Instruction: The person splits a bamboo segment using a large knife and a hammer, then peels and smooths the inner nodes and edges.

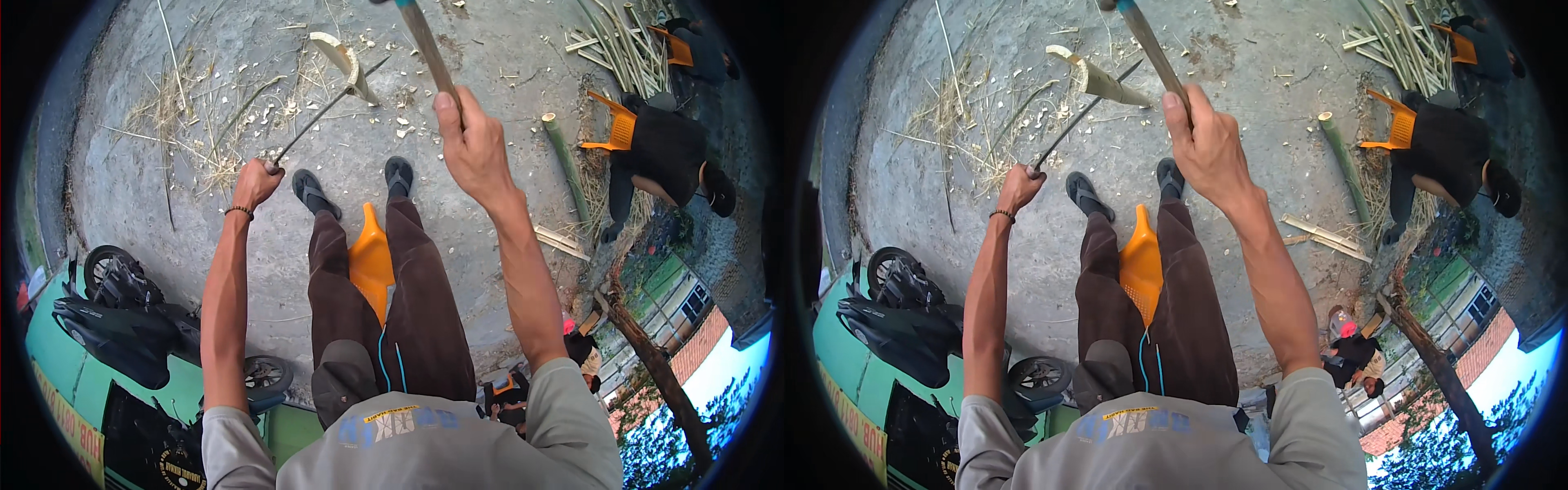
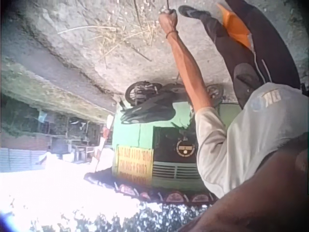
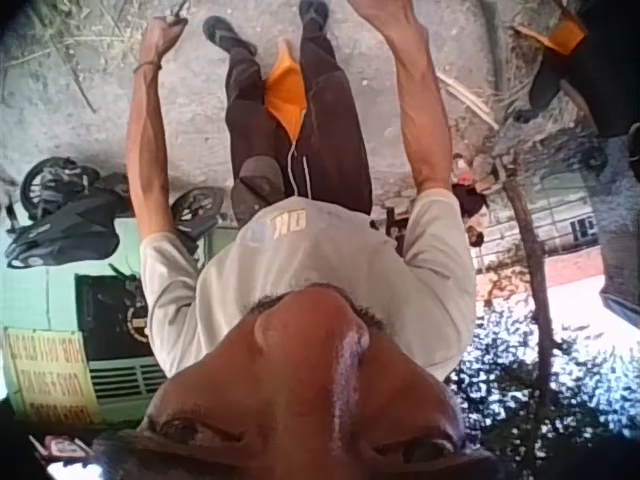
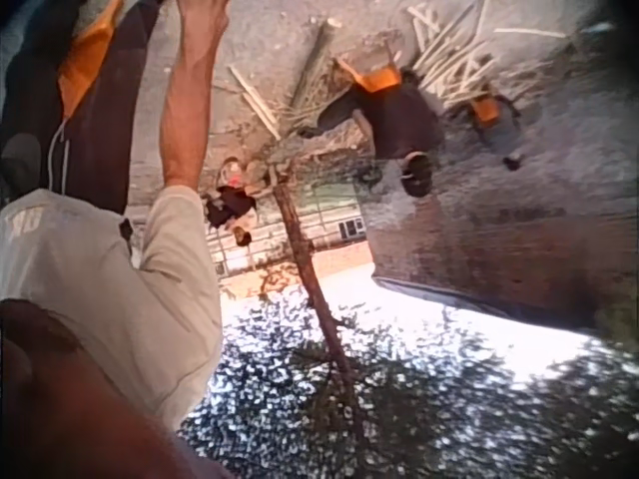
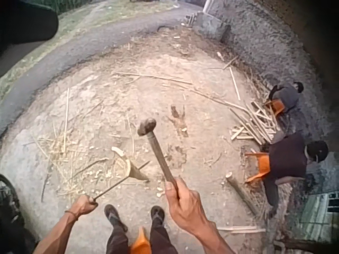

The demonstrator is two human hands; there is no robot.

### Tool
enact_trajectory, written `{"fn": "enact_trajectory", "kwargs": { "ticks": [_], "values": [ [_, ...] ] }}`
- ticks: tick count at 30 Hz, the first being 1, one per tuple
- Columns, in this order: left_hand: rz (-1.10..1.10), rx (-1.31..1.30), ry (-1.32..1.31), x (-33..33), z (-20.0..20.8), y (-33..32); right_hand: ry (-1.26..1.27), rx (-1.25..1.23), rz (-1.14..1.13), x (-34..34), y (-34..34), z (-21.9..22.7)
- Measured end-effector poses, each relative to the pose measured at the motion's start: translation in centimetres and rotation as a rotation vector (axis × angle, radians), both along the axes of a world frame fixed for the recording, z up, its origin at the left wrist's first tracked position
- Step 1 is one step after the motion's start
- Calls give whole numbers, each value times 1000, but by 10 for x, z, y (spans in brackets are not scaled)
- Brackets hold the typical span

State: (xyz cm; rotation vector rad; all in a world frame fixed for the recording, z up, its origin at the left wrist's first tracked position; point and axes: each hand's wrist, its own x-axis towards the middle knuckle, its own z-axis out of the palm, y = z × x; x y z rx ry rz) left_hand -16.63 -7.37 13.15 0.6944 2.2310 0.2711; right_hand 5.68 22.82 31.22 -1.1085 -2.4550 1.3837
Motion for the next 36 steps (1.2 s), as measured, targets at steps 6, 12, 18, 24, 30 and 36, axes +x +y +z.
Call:
{"fn": "enact_trajectory", "kwargs": {
  "ticks": [6, 12, 18, 24, 30, 36],
  "values": [
    [-4, -133, -38, -2, 6, 13, 490, 139, 3, -30, 9, 11],
    [-35, -68, 55, 1, -1, 7, -296, -58, 125, 25, -17, -119],
    [17, -63, 41, 0, -2, 1, 144, 16, 21, -17, 10, -24],
    [-3, -69, 32, -2, -3, 3, 423, -55, 86, -13, 18, 45],
    [-8, -69, 5, -9, -9, 9, -266, -167, 58, 39, -23, -127],
    [10, -66, 12, -21, -10, 2, -100, -118, 40, -7, -9, -69]
  ]
}}
